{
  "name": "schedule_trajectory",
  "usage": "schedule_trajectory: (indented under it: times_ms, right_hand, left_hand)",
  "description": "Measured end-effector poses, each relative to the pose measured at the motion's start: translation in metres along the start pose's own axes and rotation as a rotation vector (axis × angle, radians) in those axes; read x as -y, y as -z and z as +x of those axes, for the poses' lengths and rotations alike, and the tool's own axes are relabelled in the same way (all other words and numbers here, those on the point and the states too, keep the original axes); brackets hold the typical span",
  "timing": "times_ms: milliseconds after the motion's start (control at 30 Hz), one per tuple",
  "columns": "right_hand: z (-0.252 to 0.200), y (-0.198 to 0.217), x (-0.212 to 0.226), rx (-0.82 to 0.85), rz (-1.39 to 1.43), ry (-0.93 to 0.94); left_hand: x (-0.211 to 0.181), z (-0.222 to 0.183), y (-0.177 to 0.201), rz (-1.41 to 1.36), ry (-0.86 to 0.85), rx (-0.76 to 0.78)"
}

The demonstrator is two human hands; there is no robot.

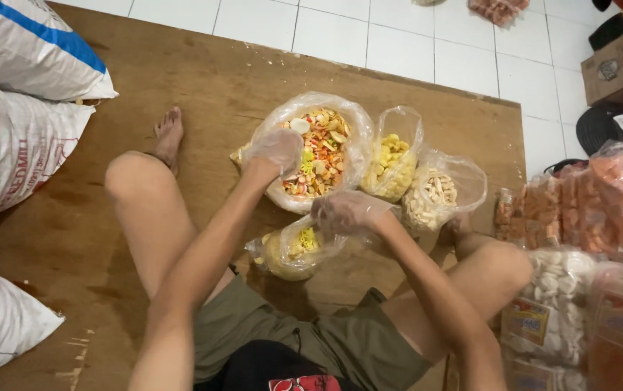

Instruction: Mixing and sorting various types of snacks in large plastic bags while sitting on the floor

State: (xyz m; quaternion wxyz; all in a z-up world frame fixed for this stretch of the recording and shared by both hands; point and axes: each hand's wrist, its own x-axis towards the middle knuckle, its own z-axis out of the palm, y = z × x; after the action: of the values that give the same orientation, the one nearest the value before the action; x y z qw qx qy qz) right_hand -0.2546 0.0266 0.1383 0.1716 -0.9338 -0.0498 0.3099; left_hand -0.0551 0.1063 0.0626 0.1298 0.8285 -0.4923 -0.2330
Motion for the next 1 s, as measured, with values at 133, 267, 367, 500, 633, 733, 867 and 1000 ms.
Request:
schedule_trajectory:
  times_ms: [133,267,367,500,633,733,867,1000]
  right_hand:
    - [-0.004,0.006,-0.016,-0.144,0.137,-0.225]
    - [-0.002,0.0,-0.046,-0.259,0.022,-0.359]
    - [0.002,-0.011,-0.068,-0.342,-0.061,-0.462]
    - [0.024,-0.035,-0.1,-0.257,-0.294,-0.386]
    - [0.048,-0.058,-0.127,-0.285,-0.145,-0.387]
    - [0.076,-0.079,-0.162,-0.353,-0.25,-0.281]
    - [0.082,-0.083,-0.165,-0.608,-0.08,-0.091]
    - [0.115,-0.105,-0.182,-0.786,-0.136,-0.03]
  left_hand:
    - [-0.001,-0.036,0.022,0.138,-0.166,-0.077]
    - [-0.012,-0.025,-0.017,0.244,-0.086,0.1]
    - [-0.035,-0.067,-0.033,0.311,-0.323,0.085]
    - [-0.064,-0.082,-0.07,0.126,-0.128,0.11]
    - [-0.063,-0.058,-0.084,0.181,-0.152,0.167]
    - [-0.051,-0.03,-0.095,0.237,-0.174,0.22]
    - [0.002,0.046,-0.106,0.218,-0.171,0.265]
    - [0.032,0.085,-0.103,0.499,-0.257,0.119]
